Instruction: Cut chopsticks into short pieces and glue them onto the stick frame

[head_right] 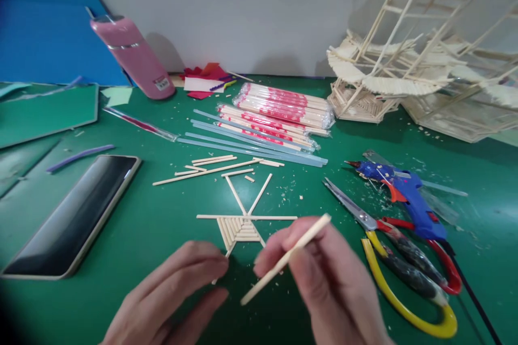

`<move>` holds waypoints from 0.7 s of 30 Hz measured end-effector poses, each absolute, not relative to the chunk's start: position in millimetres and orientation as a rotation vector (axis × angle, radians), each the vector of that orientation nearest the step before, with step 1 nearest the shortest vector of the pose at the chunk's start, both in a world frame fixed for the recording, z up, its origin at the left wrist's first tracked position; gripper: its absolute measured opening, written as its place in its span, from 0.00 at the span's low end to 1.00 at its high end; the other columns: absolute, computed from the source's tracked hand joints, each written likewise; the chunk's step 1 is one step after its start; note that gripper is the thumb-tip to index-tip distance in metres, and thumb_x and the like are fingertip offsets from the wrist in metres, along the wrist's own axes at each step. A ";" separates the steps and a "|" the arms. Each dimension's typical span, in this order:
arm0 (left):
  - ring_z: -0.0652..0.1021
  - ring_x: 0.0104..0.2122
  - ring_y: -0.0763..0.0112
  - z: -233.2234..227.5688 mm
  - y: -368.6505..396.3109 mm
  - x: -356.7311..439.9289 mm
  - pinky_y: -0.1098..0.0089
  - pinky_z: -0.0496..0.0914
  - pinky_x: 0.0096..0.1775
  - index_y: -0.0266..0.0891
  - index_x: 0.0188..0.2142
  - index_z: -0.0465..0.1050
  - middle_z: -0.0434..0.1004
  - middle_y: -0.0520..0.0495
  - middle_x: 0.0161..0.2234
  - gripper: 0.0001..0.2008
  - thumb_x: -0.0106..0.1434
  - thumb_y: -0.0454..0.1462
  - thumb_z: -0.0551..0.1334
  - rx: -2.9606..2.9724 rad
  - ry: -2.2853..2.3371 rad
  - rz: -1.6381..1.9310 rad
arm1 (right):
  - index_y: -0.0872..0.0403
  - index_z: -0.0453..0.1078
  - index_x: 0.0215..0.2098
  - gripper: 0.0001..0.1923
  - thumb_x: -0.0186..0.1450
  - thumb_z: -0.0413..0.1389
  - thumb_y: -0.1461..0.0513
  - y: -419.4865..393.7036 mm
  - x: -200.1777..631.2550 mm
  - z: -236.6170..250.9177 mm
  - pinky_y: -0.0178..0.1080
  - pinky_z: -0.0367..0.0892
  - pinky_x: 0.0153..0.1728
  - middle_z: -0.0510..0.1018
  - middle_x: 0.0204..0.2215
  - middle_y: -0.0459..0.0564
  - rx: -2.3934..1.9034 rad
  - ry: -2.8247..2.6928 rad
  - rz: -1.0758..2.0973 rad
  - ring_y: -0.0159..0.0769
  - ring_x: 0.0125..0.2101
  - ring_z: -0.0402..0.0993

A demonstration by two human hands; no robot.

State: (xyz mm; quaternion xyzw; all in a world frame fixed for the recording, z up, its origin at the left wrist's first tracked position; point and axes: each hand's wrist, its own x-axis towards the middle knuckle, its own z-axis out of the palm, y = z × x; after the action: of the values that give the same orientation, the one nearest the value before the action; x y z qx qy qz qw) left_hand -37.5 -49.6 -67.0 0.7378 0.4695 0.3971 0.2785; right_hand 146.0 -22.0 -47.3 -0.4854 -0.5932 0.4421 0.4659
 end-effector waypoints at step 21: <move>0.66 0.33 0.63 -83.4 -27.2 -49.3 0.62 0.61 0.34 0.40 0.39 0.64 0.68 0.47 0.33 0.06 0.62 0.34 0.52 2.236 1.477 0.590 | 0.50 0.61 0.26 0.05 0.60 0.48 0.61 -11.9 167.4 -72.2 0.33 0.58 0.18 0.67 0.22 0.42 -1.597 -2.485 0.334 0.31 0.19 0.66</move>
State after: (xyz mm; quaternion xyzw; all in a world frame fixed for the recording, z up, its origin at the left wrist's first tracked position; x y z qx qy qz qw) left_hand -49.3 -27.2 -83.4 0.7988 0.5277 0.2108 0.1977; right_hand 167.4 -11.9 -72.2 -0.5352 -0.8330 0.1118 0.0847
